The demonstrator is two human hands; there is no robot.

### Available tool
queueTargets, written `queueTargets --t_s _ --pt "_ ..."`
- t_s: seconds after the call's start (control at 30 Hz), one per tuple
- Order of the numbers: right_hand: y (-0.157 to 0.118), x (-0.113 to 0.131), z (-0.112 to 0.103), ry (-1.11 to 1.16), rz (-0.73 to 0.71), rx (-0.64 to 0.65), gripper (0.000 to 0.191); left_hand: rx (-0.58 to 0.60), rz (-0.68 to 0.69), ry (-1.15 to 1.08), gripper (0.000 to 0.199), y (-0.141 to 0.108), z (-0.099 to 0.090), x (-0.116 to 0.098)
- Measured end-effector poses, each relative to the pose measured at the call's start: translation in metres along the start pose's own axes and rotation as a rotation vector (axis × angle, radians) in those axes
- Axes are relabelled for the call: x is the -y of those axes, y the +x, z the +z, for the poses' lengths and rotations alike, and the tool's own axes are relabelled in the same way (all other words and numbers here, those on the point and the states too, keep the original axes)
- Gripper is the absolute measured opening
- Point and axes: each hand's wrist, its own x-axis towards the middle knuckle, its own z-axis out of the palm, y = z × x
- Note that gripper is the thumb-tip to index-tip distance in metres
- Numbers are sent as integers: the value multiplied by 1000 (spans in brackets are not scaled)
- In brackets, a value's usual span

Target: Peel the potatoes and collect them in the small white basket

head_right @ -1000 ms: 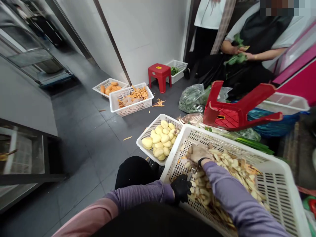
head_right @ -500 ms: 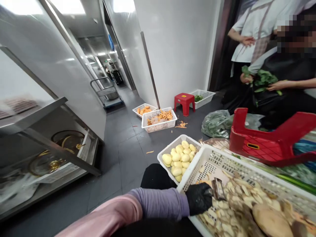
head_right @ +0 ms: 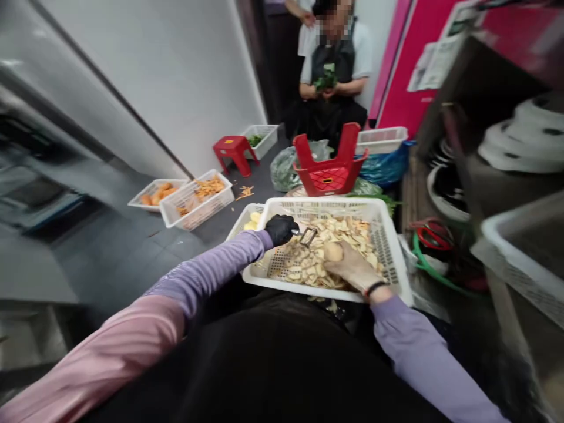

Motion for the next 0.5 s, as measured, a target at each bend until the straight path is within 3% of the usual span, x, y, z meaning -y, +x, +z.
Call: queueTargets --t_s 0.07,0.13,0.2,0.33,0.4,0.5 --pt "-3 5 -4 -71 16 -25 49 -45 169 59 24 16 -5 -9" --pt "0 12 -2 -61 -28 -25 49 -61 249 108 23 30 -6 -20" --pt "2 17 2 -38 -58 -21 48 -50 233 132 25 43 -3 -24" --pt "-2 21 5 -109 -126 27 48 -52 12 140 28 63 5 -10" --pt "-3 22 4 -200 -161 -52 52 -76 -53 139 26 66 7 -5" --pt "-1 22 4 -367 -159 -198 54 -189 40 127 24 68 10 -6"
